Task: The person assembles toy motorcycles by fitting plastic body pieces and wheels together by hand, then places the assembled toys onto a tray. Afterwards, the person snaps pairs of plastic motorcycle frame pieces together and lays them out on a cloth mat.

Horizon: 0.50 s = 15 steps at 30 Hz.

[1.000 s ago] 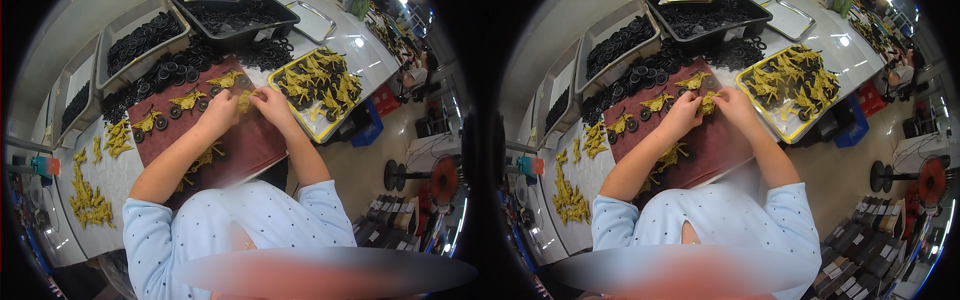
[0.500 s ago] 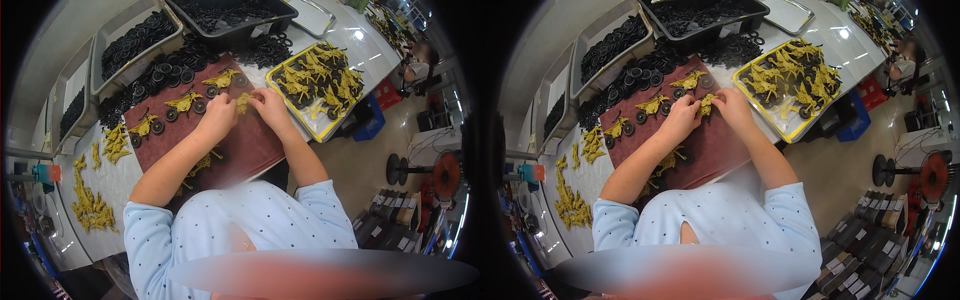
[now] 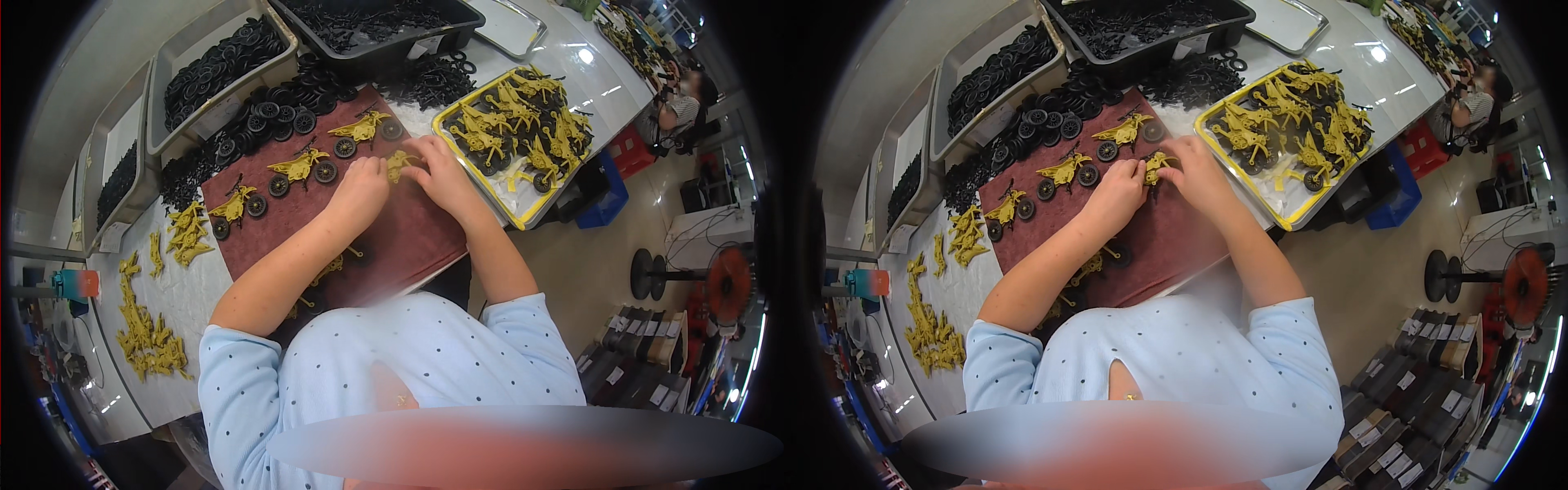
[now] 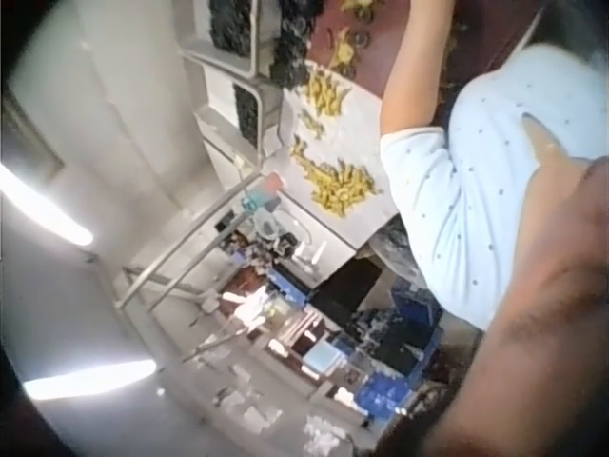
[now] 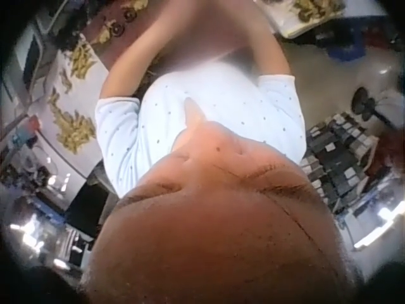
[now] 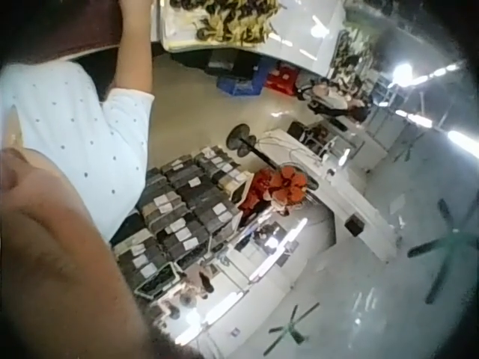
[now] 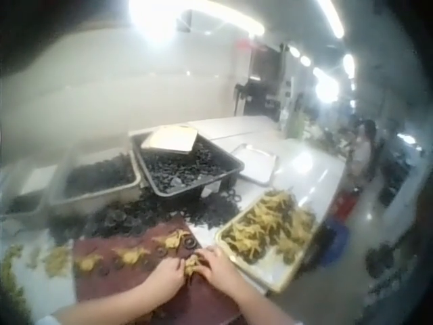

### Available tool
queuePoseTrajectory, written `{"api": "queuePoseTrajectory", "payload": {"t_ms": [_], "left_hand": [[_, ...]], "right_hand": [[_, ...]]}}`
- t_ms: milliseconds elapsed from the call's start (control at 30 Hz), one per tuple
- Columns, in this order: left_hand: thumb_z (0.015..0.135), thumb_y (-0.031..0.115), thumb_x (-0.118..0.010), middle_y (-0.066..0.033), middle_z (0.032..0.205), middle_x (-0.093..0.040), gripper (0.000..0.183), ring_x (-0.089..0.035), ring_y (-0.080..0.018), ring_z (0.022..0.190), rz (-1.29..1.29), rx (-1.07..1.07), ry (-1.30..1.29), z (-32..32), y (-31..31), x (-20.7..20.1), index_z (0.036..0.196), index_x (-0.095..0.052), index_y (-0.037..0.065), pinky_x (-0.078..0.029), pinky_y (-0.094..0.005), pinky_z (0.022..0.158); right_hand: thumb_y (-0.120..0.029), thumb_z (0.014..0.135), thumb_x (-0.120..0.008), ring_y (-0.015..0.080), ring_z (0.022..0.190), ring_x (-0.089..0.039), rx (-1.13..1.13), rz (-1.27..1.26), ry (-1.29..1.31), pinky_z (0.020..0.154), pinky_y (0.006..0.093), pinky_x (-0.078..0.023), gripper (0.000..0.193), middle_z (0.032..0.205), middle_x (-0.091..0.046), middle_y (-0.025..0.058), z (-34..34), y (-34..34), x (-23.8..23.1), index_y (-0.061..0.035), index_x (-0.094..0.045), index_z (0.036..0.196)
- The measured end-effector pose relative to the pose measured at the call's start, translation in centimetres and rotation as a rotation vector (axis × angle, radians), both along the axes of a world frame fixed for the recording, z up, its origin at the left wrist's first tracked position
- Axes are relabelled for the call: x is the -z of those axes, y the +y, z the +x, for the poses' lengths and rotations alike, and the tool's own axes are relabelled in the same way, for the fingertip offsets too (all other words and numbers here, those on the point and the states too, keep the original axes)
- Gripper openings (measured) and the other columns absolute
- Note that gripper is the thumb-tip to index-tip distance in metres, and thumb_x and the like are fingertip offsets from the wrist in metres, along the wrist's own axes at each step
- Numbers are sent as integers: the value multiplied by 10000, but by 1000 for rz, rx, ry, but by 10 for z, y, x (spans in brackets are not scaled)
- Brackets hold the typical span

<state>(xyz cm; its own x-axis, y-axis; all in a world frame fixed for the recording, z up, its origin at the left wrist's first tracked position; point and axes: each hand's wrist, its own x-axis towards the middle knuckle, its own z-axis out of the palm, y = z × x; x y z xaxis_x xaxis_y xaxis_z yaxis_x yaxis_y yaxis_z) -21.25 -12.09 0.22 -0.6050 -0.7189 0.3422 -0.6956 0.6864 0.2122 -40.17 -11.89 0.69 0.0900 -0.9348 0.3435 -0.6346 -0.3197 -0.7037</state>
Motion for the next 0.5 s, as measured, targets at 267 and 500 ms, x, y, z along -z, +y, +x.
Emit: {"api": "queuePoseTrajectory", "payload": {"t_ms": [267,500], "left_hand": [[739,79,-648,-180,894,-627,315,-612,-347,854,332,61,62,5,-2,-30,1016,-601,-63,-506,-394,771],[759,67,-680,-177,1001,-630,313,-623,-334,883,163,104,245,24,41,-61,1047,-613,-33,-519,-381,774]], "right_hand": [[-75,691,-727,254,993,-586,-279,-247,202,854,362,-445,403,1126,-616,40,-6,5,0,-119,-656,1085],[-49,668,-689,194,936,-598,-287,-315,244,790,345,-410,320,988,-657,-1,12,26,-39,-132,-686,977]]}}
